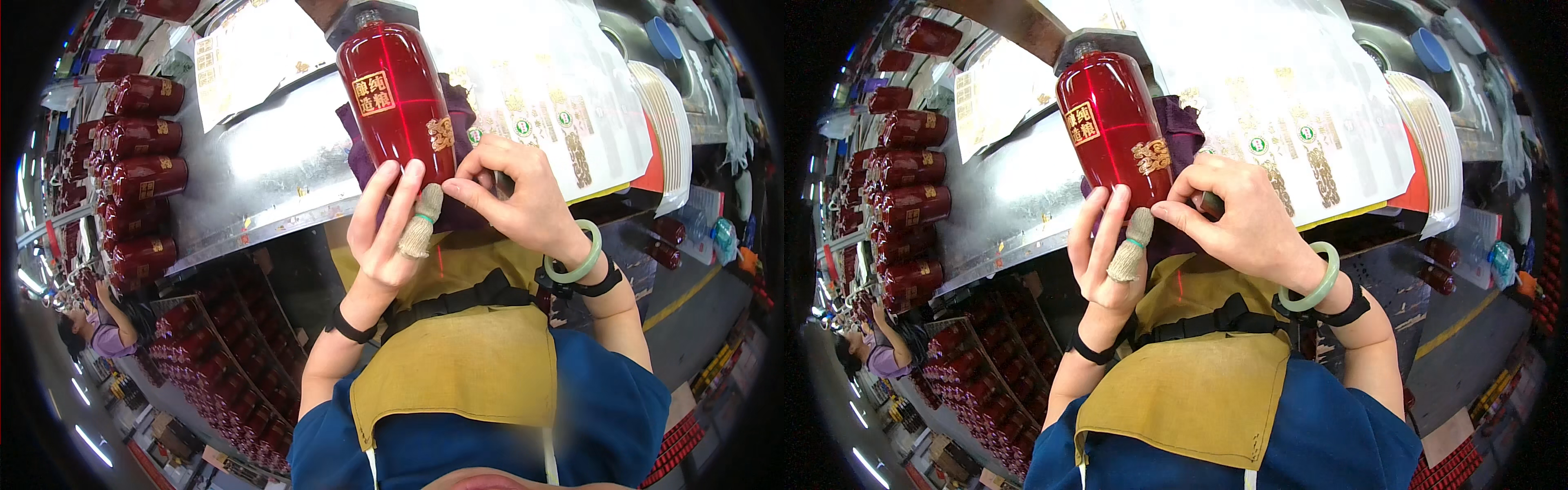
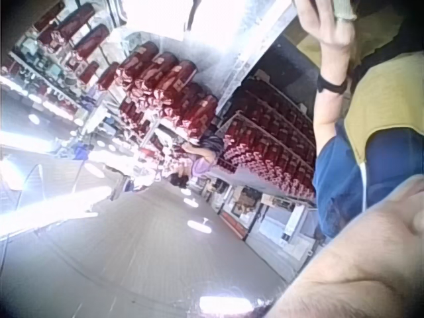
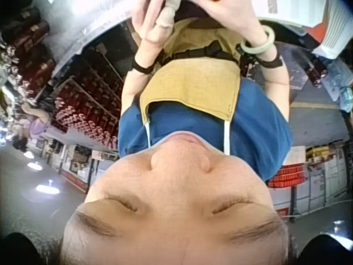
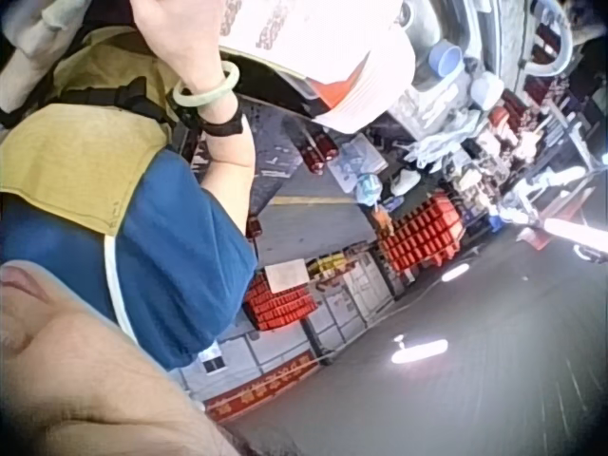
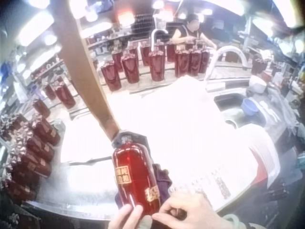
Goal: Applying gold labels and decorative seals to red liquor bottles at a production workbench.
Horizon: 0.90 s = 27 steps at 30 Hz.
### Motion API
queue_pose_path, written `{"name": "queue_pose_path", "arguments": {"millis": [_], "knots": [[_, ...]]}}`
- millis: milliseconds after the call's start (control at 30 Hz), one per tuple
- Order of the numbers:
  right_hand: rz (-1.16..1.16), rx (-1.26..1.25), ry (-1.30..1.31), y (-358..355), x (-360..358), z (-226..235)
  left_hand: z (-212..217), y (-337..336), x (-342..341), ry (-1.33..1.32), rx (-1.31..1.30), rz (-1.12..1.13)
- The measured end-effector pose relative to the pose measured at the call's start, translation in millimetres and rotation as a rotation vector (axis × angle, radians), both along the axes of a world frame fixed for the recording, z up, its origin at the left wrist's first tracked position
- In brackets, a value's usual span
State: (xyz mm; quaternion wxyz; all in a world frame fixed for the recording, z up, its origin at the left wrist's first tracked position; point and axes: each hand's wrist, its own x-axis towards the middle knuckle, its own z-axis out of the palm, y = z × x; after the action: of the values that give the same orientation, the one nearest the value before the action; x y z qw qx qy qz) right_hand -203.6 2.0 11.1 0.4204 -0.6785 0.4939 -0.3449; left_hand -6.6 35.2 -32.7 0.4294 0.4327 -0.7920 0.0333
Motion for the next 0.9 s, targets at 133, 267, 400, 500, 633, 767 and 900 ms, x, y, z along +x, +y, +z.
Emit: {"name": "queue_pose_path", "arguments": {"millis": [133, 267, 400, 500, 633, 767, 900], "knots": [[-0.088, 0.031, -0.005, -2, -6, -1, -1, -5, 1, 0.115, -0.050, 0.018], [-0.159, 0.118, -0.099, -1, -6, 1, -4, -1, 6, 0.089, -0.029, 0.064], [-0.111, 0.156, -0.111, 6, 11, 0, -9, 3, 6, 0.109, -0.025, 0.099], [-0.137, 0.140, -0.142, 6, 17, -2, -11, 2, 6, 0.121, -0.021, 0.107], [-0.138, 0.202, -0.171, 7, 17, -2, -10, 3, 6, 0.096, -0.031, 0.094], [-0.158, 0.181, -0.180, 9, 19, -3, -10, 4, 5, 0.102, -0.016, 0.104], [-0.153, 0.237, -0.181, 8, 18, -3, -11, 4, 5, 0.102, -0.019, 0.107]]}}
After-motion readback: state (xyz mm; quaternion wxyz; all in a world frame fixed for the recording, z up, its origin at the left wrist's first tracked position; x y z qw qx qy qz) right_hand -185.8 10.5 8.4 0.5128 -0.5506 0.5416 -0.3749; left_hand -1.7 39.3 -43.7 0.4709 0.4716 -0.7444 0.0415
